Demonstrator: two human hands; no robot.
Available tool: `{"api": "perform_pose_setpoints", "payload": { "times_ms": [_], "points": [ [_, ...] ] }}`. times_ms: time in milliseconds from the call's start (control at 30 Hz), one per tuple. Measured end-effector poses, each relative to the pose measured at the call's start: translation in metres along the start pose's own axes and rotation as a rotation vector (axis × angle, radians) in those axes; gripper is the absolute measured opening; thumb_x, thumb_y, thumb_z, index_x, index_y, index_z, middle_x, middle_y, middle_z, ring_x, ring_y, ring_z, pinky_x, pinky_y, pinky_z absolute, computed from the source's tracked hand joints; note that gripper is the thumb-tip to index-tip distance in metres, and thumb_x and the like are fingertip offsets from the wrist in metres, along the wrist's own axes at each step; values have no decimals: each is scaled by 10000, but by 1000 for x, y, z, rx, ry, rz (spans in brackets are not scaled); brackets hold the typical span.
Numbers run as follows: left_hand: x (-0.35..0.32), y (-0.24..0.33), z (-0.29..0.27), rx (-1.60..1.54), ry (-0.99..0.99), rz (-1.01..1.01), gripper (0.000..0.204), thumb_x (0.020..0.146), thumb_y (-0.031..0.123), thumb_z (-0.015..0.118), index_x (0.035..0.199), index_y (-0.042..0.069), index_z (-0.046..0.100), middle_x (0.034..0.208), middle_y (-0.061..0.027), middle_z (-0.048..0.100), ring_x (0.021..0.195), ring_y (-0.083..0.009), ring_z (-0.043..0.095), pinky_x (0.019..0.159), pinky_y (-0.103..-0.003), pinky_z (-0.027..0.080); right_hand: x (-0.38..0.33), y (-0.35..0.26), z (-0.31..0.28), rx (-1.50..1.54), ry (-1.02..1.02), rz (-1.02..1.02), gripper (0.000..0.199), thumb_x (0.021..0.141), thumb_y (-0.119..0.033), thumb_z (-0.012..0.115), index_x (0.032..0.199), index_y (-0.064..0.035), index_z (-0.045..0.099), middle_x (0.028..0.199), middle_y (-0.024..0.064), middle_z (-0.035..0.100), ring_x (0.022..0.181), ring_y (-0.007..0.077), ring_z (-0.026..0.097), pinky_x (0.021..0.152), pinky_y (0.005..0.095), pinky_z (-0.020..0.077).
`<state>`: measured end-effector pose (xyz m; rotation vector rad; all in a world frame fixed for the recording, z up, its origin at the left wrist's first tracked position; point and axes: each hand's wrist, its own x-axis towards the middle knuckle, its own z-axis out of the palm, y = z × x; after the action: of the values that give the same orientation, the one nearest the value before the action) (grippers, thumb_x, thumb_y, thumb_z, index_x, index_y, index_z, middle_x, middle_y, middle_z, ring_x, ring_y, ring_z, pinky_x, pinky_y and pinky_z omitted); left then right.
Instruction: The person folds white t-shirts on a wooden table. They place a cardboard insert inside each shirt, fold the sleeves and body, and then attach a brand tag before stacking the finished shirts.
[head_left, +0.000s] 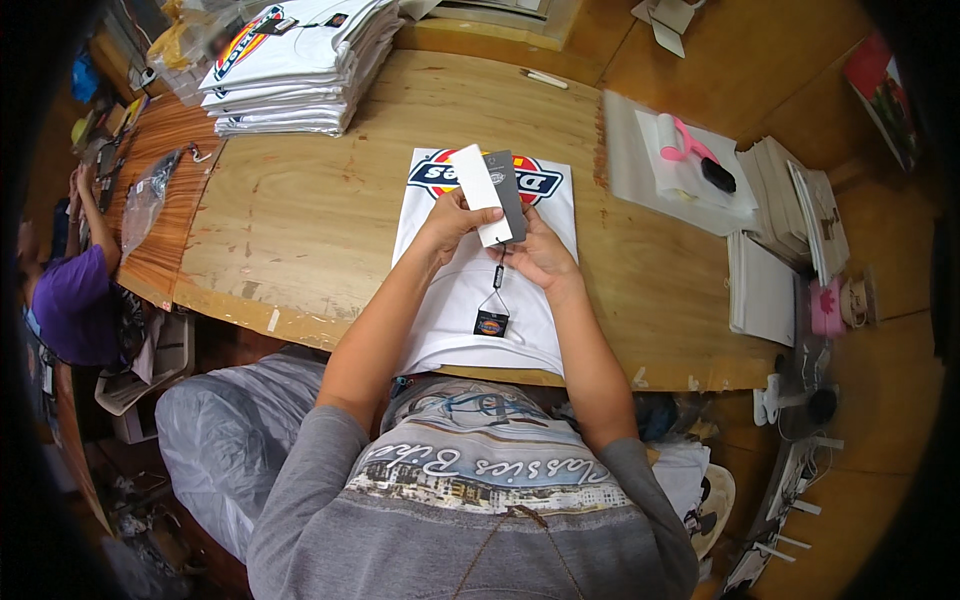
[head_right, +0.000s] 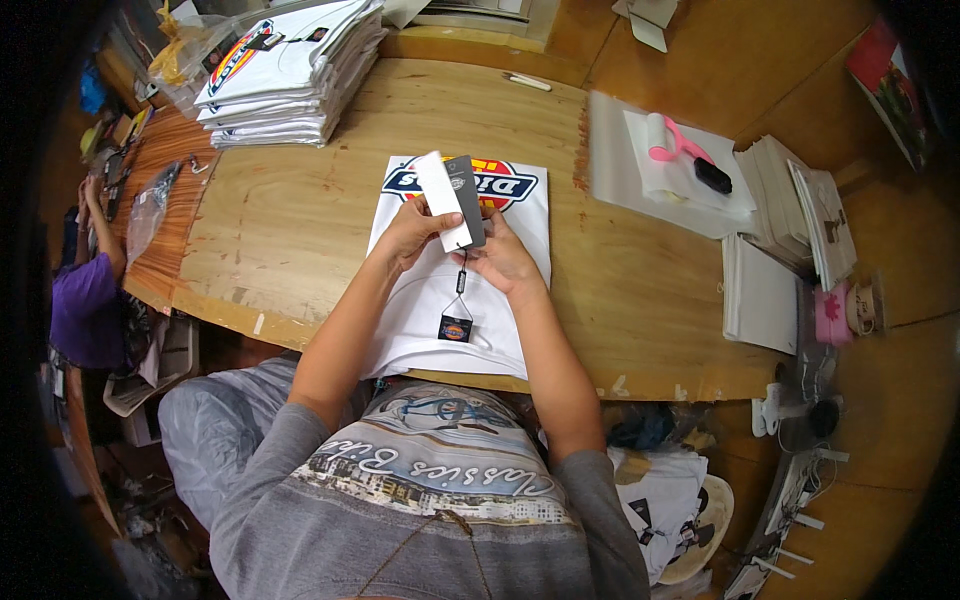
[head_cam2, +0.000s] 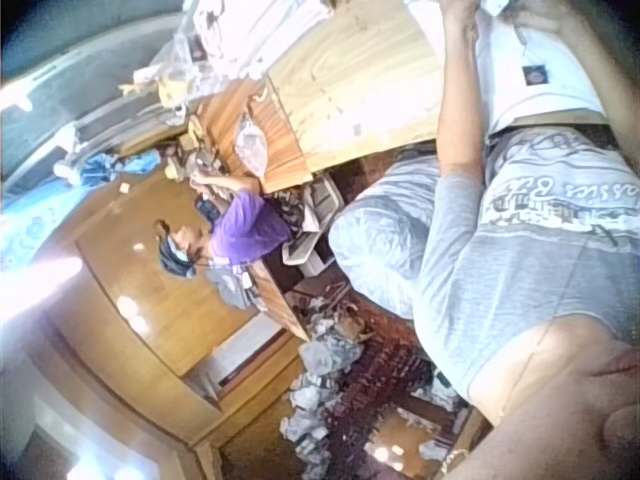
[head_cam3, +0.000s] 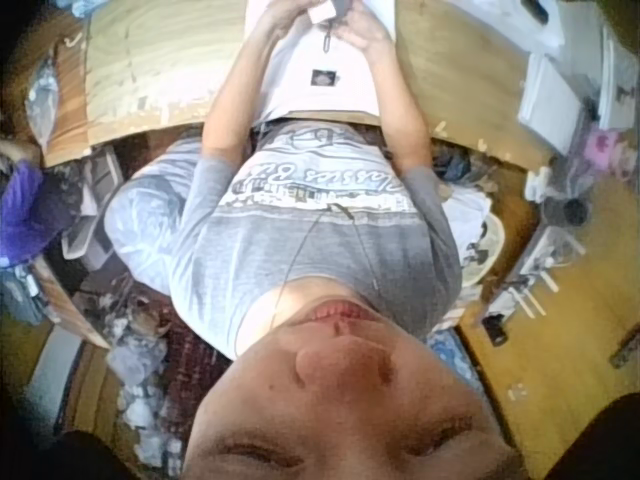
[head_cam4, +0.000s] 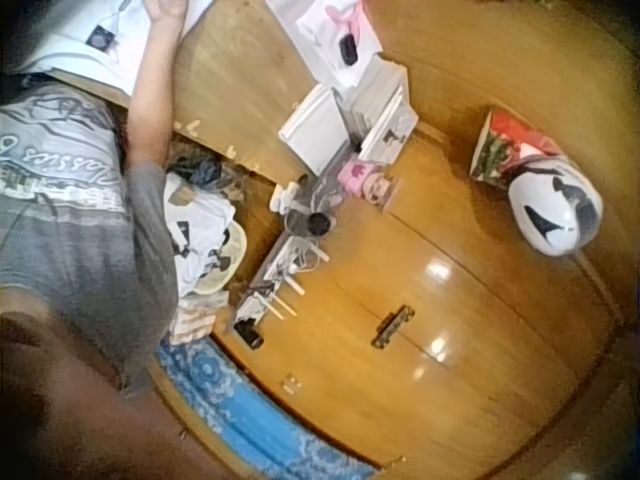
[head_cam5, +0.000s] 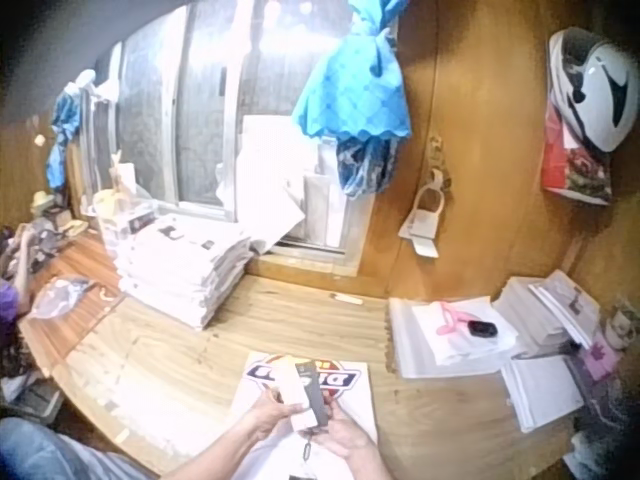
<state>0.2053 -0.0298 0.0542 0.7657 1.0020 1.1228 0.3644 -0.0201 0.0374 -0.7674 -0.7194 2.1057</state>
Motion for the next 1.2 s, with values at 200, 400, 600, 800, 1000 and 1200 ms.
{"api": "perform_pose_setpoints", "payload": {
  "times_ms": [200,400,600,800,1000,1200],
  "points": [
    [-5,11,22,252,284,124,529,618,60,672,1067,5,397,805,-88,550,666,-150,553,512,-262,450,-6,-5,19,-844,315,-436,238,756,-146,588,957,-28,539,846,72,600,721,136,577,626,259,465],
    [-4,15,21,239,142,22,594,683,298,686,1087,20,351,828,-97,554,682,-140,558,602,-244,448,-7,-4,32,-872,232,-377,255,737,-90,587,964,12,531,865,110,603,729,154,592,645,248,476],
    [-7,10,9,198,16,-36,438,779,220,591,1086,36,338,894,-116,567,752,-143,570,646,-243,454,-5,-6,19,-405,127,8,261,794,3,449,1055,-19,456,970,77,546,808,169,568,666,298,483],
    [-22,2,16,464,573,587,284,733,74,616,914,34,402,812,-49,449,679,-101,458,613,-202,409,2,0,3,-145,10,-25,305,820,-48,466,1116,-24,396,1039,100,516,918,190,530,776,320,454],
    [-26,-17,6,294,352,141,438,700,25,619,1032,9,334,932,-126,467,722,-143,491,614,-243,433,2,-10,6,-194,-23,59,290,835,-59,440,1112,-3,373,1031,126,510,902,221,537,773,371,463],
    [-16,3,10,376,234,258,598,651,-60,618,1123,59,272,881,-127,546,643,-161,556,551,-259,452,5,-12,14,-359,-99,87,291,830,-43,436,1108,7,369,991,132,525,881,213,542,724,348,474]
  ]
}}
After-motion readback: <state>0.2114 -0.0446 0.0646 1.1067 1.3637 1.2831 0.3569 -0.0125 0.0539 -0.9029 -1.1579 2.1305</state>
